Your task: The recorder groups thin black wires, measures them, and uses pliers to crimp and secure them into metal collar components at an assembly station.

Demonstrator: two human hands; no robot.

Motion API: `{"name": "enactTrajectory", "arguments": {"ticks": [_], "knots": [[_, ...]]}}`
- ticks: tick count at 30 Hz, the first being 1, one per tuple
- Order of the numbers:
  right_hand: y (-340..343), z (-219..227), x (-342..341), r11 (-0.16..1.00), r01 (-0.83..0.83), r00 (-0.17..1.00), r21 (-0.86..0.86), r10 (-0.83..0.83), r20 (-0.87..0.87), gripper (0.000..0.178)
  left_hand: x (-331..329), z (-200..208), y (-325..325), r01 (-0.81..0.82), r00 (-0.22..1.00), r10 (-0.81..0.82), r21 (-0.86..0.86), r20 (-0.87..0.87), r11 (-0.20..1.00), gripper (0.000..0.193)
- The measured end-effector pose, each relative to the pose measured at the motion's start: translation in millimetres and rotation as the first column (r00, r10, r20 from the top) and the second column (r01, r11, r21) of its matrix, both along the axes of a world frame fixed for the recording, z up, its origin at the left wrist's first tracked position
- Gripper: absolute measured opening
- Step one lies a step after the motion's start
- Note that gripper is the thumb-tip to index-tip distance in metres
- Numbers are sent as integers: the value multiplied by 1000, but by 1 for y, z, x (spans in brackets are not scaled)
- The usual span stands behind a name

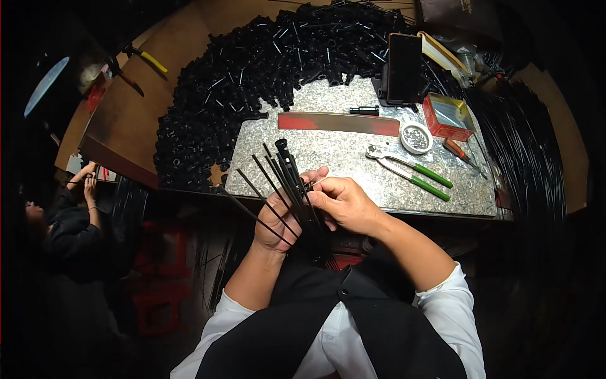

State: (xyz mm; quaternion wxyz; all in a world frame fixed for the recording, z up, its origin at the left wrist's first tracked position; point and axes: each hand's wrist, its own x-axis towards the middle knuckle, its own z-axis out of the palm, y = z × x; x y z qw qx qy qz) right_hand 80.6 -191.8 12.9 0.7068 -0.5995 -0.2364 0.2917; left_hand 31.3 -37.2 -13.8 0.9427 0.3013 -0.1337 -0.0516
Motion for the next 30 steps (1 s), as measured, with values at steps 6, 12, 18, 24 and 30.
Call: {"name": "enactTrajectory", "arguments": {"ticks": [6, 12, 18, 24, 30], "knots": [[3, -3, 3, 997, -76, 997, 11, 76, -7, 26, 0, -1, 3, 28, 998, -28, -7, 47, 1000, 34], [-1, -3, 7, 990, -140, 990, 8, 140, 20, 22, -2, -4, 1, -60, 997, 60, -4, -41, 998, 45], [-2, -6, 6, 983, -174, 985, 54, 175, -2, 16, -1, -7, 4, -24, 995, 27, 36, -93, 999, 49], [-1, -12, 7, 976, -199, 978, 89, 203, -42, 16, -2, -13, 7, 33, 991, -40, -62, -126, 998, 44], [11, -12, 1, 994, -61, 972, 93, 38, 231, 22, 2, -4, 13, -141, 989, 143, 34, -49, 989, 44]]}}
